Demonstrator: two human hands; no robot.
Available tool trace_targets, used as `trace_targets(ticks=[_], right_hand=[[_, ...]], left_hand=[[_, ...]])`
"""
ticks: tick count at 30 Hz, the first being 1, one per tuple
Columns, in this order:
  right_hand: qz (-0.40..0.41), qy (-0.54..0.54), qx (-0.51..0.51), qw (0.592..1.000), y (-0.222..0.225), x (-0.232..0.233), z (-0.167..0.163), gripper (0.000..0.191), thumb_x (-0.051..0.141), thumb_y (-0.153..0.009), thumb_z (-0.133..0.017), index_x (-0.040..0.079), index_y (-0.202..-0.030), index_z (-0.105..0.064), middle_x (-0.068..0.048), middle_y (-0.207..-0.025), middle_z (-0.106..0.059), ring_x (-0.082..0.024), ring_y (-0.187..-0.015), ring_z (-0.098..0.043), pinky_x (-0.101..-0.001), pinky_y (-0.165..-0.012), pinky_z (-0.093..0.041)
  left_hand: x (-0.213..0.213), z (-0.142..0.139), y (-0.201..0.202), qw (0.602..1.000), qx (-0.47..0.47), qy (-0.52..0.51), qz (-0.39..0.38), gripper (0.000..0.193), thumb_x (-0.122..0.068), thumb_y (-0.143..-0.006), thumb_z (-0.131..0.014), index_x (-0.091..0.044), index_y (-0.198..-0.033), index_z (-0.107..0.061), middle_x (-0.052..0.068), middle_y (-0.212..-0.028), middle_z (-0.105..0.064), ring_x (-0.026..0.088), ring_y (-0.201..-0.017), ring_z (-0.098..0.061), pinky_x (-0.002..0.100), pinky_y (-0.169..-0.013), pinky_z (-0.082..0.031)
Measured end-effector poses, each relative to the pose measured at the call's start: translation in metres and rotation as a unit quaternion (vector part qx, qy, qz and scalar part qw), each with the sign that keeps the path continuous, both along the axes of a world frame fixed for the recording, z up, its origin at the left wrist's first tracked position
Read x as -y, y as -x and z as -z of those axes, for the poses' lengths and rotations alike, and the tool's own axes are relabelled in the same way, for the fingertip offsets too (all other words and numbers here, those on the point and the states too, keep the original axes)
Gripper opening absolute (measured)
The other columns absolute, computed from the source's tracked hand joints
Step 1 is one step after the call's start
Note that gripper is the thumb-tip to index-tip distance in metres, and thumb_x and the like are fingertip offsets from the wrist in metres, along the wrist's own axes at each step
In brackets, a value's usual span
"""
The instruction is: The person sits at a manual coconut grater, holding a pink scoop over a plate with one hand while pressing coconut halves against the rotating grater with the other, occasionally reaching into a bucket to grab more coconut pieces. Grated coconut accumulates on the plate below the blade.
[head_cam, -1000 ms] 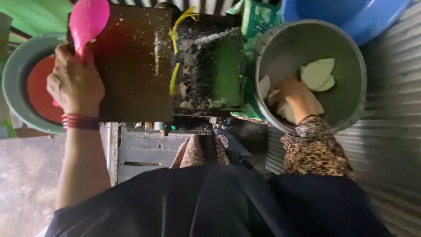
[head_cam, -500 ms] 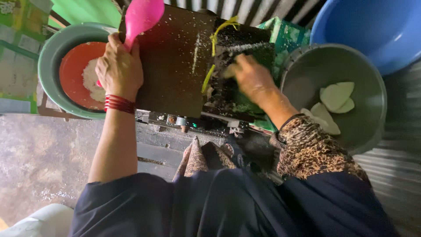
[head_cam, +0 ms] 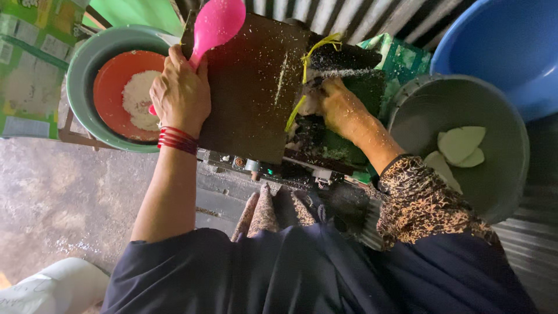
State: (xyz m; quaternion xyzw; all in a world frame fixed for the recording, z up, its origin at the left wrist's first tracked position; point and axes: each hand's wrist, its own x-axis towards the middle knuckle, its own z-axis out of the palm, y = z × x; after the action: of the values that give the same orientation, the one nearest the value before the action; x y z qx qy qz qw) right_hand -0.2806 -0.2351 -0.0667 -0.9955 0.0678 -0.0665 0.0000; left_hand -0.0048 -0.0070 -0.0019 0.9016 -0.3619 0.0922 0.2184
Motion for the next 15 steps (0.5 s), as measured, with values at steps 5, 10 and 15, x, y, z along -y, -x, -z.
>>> trace_targets(ticks=[5, 10, 15], right_hand=[[0.033, -0.067, -0.078, 0.994, -0.004, -0.004, 0.007, 0.024, 0.004, -0.074, -0.066, -0.003, -0.094, -0.077, -0.023, -0.120, -0.063, -0.040, -0.125, -0.052, -0.0412, -0.111, -0.046], [0.026, -0.108, -0.012, 0.994, -0.008, -0.010, 0.007, 0.029, 0.002, -0.071, -0.065, -0.007, -0.097, -0.076, -0.025, -0.126, -0.061, -0.044, -0.124, -0.051, -0.0419, -0.106, -0.046], [0.047, -0.112, -0.063, 0.991, -0.015, -0.013, 0.007, 0.025, 0.004, -0.075, -0.069, -0.006, -0.096, -0.076, -0.026, -0.126, -0.059, -0.045, -0.126, -0.049, -0.0450, -0.108, -0.044]], left_hand=[[-0.003, -0.004, 0.004, 1.000, 0.001, -0.014, 0.002, 0.044, -0.041, -0.106, -0.065, -0.002, -0.122, -0.051, 0.022, -0.103, -0.070, 0.045, -0.084, -0.069, 0.056, -0.071, -0.053], [-0.001, -0.006, 0.006, 1.000, 0.024, -0.006, -0.001, 0.044, -0.041, -0.105, -0.065, -0.003, -0.121, -0.052, 0.021, -0.100, -0.070, 0.045, -0.079, -0.069, 0.056, -0.066, -0.053], [-0.002, -0.006, 0.005, 1.000, 0.017, -0.012, -0.004, 0.044, -0.043, -0.107, -0.064, -0.003, -0.122, -0.052, 0.021, -0.101, -0.070, 0.045, -0.081, -0.069, 0.056, -0.069, -0.053]])
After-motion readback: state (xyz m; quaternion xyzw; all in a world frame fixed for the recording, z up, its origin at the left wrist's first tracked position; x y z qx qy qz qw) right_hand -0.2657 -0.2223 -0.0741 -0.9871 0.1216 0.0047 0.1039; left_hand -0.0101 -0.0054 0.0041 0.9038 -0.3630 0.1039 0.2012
